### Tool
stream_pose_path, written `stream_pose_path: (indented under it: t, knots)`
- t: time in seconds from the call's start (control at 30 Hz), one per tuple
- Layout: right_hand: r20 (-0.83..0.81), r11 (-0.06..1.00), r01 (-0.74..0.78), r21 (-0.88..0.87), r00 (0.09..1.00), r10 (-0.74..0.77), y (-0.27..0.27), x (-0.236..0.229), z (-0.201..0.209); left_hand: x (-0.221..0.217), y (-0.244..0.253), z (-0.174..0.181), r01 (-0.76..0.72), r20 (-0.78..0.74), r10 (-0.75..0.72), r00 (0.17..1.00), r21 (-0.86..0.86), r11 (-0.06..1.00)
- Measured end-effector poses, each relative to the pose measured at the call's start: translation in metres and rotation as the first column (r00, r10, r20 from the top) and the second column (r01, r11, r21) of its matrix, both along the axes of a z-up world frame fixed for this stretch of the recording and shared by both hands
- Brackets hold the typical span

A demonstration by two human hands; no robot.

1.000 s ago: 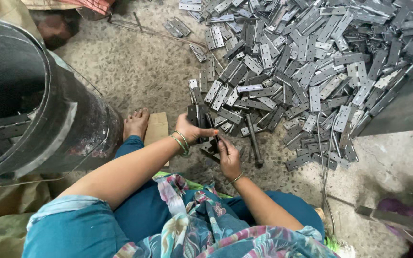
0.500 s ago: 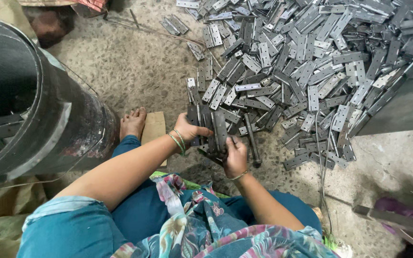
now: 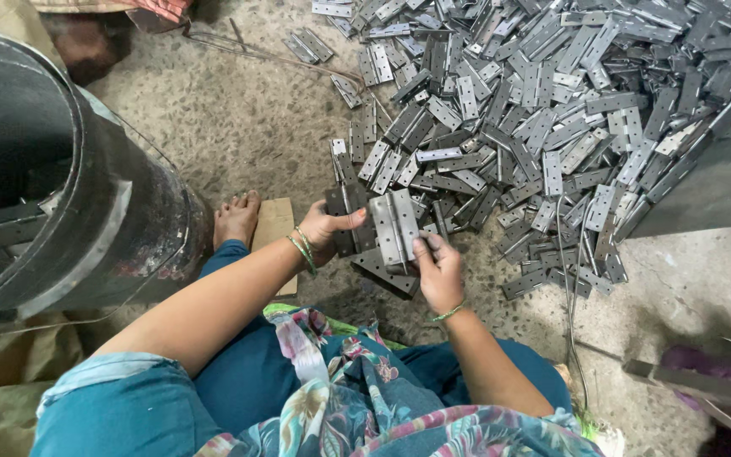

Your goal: The person sits on the floor and assembles metal hinges by inserting pins into stacked plates. They pick up hinge plates from a large pile, align them, insert a pin, and then place the assembled unit into a nearby bucket.

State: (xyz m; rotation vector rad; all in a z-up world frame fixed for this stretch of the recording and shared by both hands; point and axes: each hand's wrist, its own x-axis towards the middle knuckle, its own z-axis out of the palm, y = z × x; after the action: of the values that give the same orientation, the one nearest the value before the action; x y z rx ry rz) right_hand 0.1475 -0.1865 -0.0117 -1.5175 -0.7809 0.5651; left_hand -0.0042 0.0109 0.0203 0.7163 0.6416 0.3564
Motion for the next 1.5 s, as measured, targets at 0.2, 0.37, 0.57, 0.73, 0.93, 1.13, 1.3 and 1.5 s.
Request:
stream_pose_path:
  t: [0.2, 0.37, 0.57, 0.73, 0.93, 1.13, 1.3, 1.5]
  knots:
    - [0.677, 0.996, 0.093, -0.018, 0.734, -0.056, 0.010, -0.051, 0.067, 0.005, -0.015, -0.004, -0.015, 0.075, 0.021, 0.997, -0.074, 0.997]
    - [0.711, 0.966, -0.251, 0.064, 0.691, 0.132, 0.000, -0.052, 0.065, 0.008, -0.020, -0.003, -0.009, -0.218, 0.012, 0.976, 0.017, 1.000]
    - [0.435, 0.829, 0.432, -0.355, 0.861, -0.263, -0.023, 0.148, -0.042, -0.009, 0.007, 0.015, -0.032, -0.102, 0.038, 0.994, 0.061, 0.998]
    - [0.619, 0.421, 0.668, -0.614, 0.738, -0.268, -0.089, 0.257, -0.146, -0.033, 0.025, 0.017, 0.034, -0.215, -0.036, 0.976, -0.017, 0.999]
    - [0.693, 0.333, 0.718, -0.612, 0.689, -0.211, -0.080, 0.277, -0.181, -0.056, 0.037, 0.010, 0.096, -0.261, -0.111, 0.959, -0.071, 0.993]
    - [0.668, 0.309, 0.656, -0.689, 0.740, -0.081, -0.072, 0.281, -0.170, -0.068, 0.044, 0.006, 0.075, -0.332, -0.087, 0.939, -0.048, 0.996]
    - [0.786, 0.433, 0.713, -0.552, 0.618, -0.015, -0.070, 0.284, -0.174, -0.069, 0.048, 0.021, 0.087, -0.302, -0.096, 0.949, -0.043, 0.995]
    - [0.785, 0.426, 0.753, -0.501, 0.603, -0.142, -0.059, 0.284, -0.183, -0.062, 0.052, 0.024, 0.040, -0.350, -0.055, 0.935, -0.050, 0.998]
